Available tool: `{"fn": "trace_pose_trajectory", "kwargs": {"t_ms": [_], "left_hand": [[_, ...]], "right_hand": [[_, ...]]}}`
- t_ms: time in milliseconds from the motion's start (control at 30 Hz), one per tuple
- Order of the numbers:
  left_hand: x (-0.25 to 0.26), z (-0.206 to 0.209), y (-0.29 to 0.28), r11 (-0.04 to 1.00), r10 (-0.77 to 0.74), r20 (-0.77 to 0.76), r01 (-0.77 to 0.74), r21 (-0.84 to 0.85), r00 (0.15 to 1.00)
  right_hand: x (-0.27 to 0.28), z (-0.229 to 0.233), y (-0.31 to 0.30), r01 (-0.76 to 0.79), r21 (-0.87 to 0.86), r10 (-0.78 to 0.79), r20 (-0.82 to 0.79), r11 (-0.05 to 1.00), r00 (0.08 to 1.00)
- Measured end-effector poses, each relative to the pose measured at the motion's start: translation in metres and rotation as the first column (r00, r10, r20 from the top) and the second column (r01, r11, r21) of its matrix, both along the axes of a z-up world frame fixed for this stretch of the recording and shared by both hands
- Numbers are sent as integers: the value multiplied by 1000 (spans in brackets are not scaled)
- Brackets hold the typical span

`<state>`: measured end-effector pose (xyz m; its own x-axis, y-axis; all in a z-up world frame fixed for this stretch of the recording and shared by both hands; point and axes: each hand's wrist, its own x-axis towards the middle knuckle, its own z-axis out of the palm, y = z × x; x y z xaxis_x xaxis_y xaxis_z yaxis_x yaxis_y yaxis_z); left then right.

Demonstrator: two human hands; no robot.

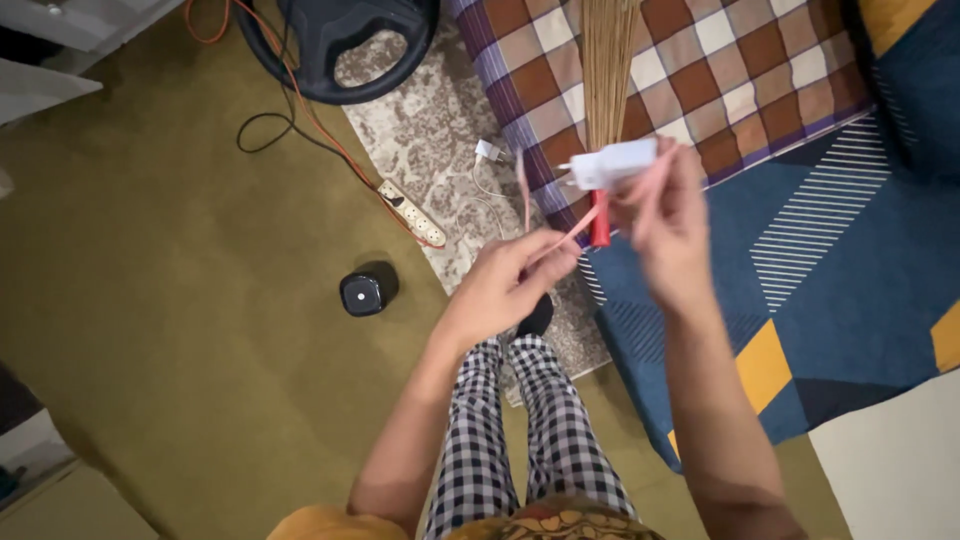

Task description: Fold a sarong and place it on a shelf, then tidy up various items and a blanket using a broom.

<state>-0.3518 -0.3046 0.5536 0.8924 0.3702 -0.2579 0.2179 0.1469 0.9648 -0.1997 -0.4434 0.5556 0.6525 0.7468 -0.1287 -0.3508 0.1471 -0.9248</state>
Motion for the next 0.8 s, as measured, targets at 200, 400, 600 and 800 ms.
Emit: {"fn": "trace_pose_trajectory", "kwargs": {"t_ms": [200, 400, 600, 800], "left_hand": [[2, 21, 31, 864, -148, 217, 19, 503, 965], [-12, -59, 27, 937, -116, 304, 206, -282, 945], [-19, -101, -8, 643, -10, 361, 283, -712, 932], [8, -78, -31, 885, 125, 200, -18, -465, 972]], "right_hand": [[-7, -5, -2, -203, -645, 487, 298, 737, 821], [-2, -32, -30, -604, -31, 555, -357, 797, 751], [-4, -6, -9, -207, -25, 191, -283, 978, 940], [-23, -20, -22, 2, 211, 139, -651, 978, 747]]}}
